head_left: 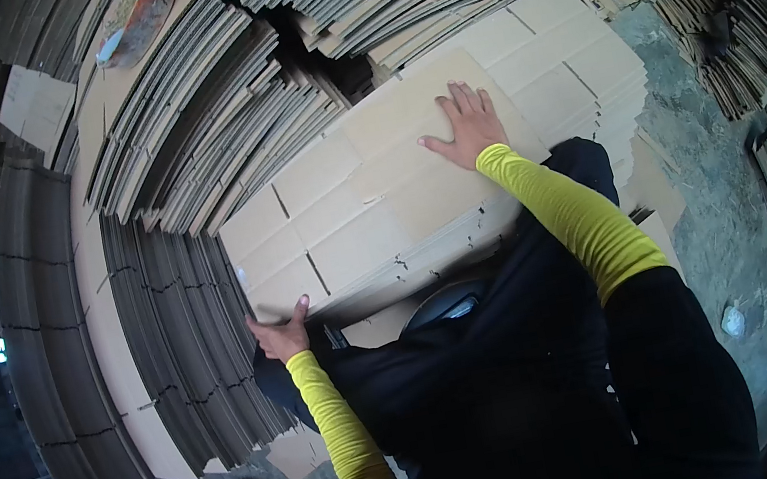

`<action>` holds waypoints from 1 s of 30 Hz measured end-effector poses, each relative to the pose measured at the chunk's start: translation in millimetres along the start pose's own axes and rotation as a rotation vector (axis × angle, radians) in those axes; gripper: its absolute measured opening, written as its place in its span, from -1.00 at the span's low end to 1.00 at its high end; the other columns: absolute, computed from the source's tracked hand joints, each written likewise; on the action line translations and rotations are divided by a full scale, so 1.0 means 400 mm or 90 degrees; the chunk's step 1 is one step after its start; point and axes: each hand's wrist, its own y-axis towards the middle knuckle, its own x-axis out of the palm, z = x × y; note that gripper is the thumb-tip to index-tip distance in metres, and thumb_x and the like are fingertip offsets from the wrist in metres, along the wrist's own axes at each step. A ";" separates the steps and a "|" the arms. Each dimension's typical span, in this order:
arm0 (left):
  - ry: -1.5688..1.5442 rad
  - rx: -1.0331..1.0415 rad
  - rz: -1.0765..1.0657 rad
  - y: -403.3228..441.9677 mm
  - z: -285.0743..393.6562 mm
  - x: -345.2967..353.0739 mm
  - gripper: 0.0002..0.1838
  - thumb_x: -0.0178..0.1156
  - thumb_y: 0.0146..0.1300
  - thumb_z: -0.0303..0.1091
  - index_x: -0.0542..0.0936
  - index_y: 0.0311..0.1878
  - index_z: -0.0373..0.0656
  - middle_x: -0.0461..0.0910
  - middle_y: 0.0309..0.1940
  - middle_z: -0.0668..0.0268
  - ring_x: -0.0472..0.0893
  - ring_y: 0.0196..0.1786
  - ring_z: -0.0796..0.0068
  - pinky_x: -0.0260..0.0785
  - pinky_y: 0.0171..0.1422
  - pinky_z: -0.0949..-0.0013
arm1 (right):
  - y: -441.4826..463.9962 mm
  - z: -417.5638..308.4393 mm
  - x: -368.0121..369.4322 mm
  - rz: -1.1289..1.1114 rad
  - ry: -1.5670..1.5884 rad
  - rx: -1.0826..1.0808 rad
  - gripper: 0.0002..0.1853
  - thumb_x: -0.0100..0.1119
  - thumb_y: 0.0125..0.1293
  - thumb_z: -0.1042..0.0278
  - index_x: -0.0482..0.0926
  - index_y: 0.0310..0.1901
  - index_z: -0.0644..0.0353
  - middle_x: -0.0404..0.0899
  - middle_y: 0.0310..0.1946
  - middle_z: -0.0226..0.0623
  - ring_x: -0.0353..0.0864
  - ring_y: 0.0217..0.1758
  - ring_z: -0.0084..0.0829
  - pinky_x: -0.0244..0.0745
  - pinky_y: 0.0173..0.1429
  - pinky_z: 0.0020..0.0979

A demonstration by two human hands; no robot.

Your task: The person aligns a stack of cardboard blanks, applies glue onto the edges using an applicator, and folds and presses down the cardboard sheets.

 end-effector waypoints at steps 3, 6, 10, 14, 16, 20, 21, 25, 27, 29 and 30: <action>0.061 0.085 0.167 -0.004 0.031 -0.032 0.47 0.76 -0.46 0.16 0.12 0.57 -0.02 0.36 0.33 -0.04 0.30 0.42 -0.18 0.11 0.46 -0.23 | 0.011 -0.012 0.009 0.068 0.031 -0.014 -0.05 0.08 0.29 -0.50 0.37 0.44 0.18 0.16 0.55 0.05 0.00 0.68 -0.08 -0.21 0.70 0.06; 0.067 0.247 0.324 -0.102 0.090 -0.086 0.19 0.70 -0.14 0.08 0.24 0.51 -0.10 0.38 0.28 -0.06 0.39 0.33 -0.10 0.23 0.41 -0.15 | 0.003 0.004 0.003 0.045 0.023 -0.013 -0.05 0.02 0.30 -0.52 0.36 0.45 0.18 0.13 0.57 0.05 -0.03 0.69 -0.12 -0.27 0.71 0.06; -0.376 0.343 0.282 -0.186 0.196 -0.133 -0.32 0.44 0.33 -0.25 0.36 0.40 -0.28 0.50 0.17 0.04 0.52 0.17 0.30 0.36 0.35 0.24 | 0.006 0.008 0.007 0.057 0.026 -0.017 -0.06 0.02 0.31 -0.50 0.39 0.43 0.19 0.15 0.56 0.06 -0.01 0.68 -0.11 -0.25 0.70 0.07; -0.592 0.334 0.038 -0.215 0.284 -0.098 -0.70 0.31 0.32 -0.58 0.61 0.12 -0.26 0.72 -0.28 0.29 0.65 -0.18 0.56 0.43 0.23 0.35 | 0.005 0.004 0.014 0.076 0.024 -0.022 -0.09 0.03 0.31 -0.48 0.40 0.41 0.20 0.16 0.55 0.07 0.01 0.67 -0.10 -0.25 0.70 0.07; -0.602 0.365 -0.053 -0.230 0.327 -0.058 -0.66 0.35 0.27 -0.58 0.62 0.12 -0.27 0.73 -0.30 0.32 0.64 -0.20 0.61 0.44 0.18 0.41 | 0.005 0.006 0.018 0.080 0.031 -0.026 -0.09 0.03 0.31 -0.47 0.41 0.41 0.20 0.17 0.55 0.07 0.01 0.67 -0.09 -0.24 0.70 0.07; -0.580 0.415 -0.259 -0.250 0.373 0.067 -0.36 0.50 0.18 -0.46 0.55 0.35 -0.20 0.51 -0.42 0.53 0.44 -0.37 0.74 0.42 -0.11 0.54 | 0.007 0.011 0.029 0.101 0.048 -0.029 -0.12 0.06 0.31 -0.43 0.42 0.40 0.20 0.18 0.54 0.08 0.03 0.66 -0.06 -0.22 0.69 0.08; -0.486 0.433 -0.270 -0.264 0.392 0.079 -0.36 0.50 0.14 -0.43 0.57 0.32 -0.23 0.51 -0.44 0.46 0.46 -0.40 0.66 0.45 -0.18 0.49 | 0.008 0.012 0.025 0.103 0.045 -0.036 -0.12 0.06 0.31 -0.43 0.42 0.40 0.20 0.18 0.54 0.08 0.03 0.66 -0.06 -0.22 0.69 0.08; -0.268 0.531 -0.221 -0.269 0.399 0.160 -0.33 0.47 0.07 -0.28 0.59 0.31 -0.21 0.52 -0.46 0.34 0.53 -0.39 0.44 0.44 -0.15 0.33 | 0.002 0.005 0.012 0.091 0.048 -0.031 -0.13 0.08 0.31 -0.41 0.42 0.40 0.20 0.19 0.53 0.08 0.04 0.65 -0.05 -0.20 0.68 0.08; -0.223 0.548 -0.211 -0.268 0.404 0.175 -0.31 0.45 0.05 -0.22 0.60 0.31 -0.19 0.52 -0.47 0.31 0.54 -0.38 0.38 0.43 -0.13 0.28 | 0.008 0.010 0.009 0.083 0.047 -0.029 -0.13 0.08 0.31 -0.41 0.42 0.39 0.20 0.19 0.53 0.08 0.04 0.65 -0.05 -0.20 0.68 0.08; -0.208 0.541 -0.238 -0.264 0.400 0.166 -0.33 0.43 0.07 -0.17 0.61 0.30 -0.15 0.51 -0.46 0.37 0.55 -0.35 0.40 0.38 -0.04 0.24 | 0.008 0.012 0.018 0.088 0.048 -0.036 -0.14 0.08 0.31 -0.41 0.43 0.38 0.21 0.19 0.53 0.08 0.04 0.65 -0.05 -0.20 0.68 0.08; -0.206 0.537 -0.240 -0.269 0.398 0.160 -0.33 0.43 0.07 -0.17 0.61 0.30 -0.15 0.51 -0.46 0.37 0.55 -0.35 0.40 0.38 -0.04 0.24 | 0.005 0.010 0.018 0.083 0.050 -0.037 -0.14 0.08 0.31 -0.41 0.43 0.38 0.21 0.19 0.53 0.08 0.04 0.65 -0.05 -0.20 0.68 0.08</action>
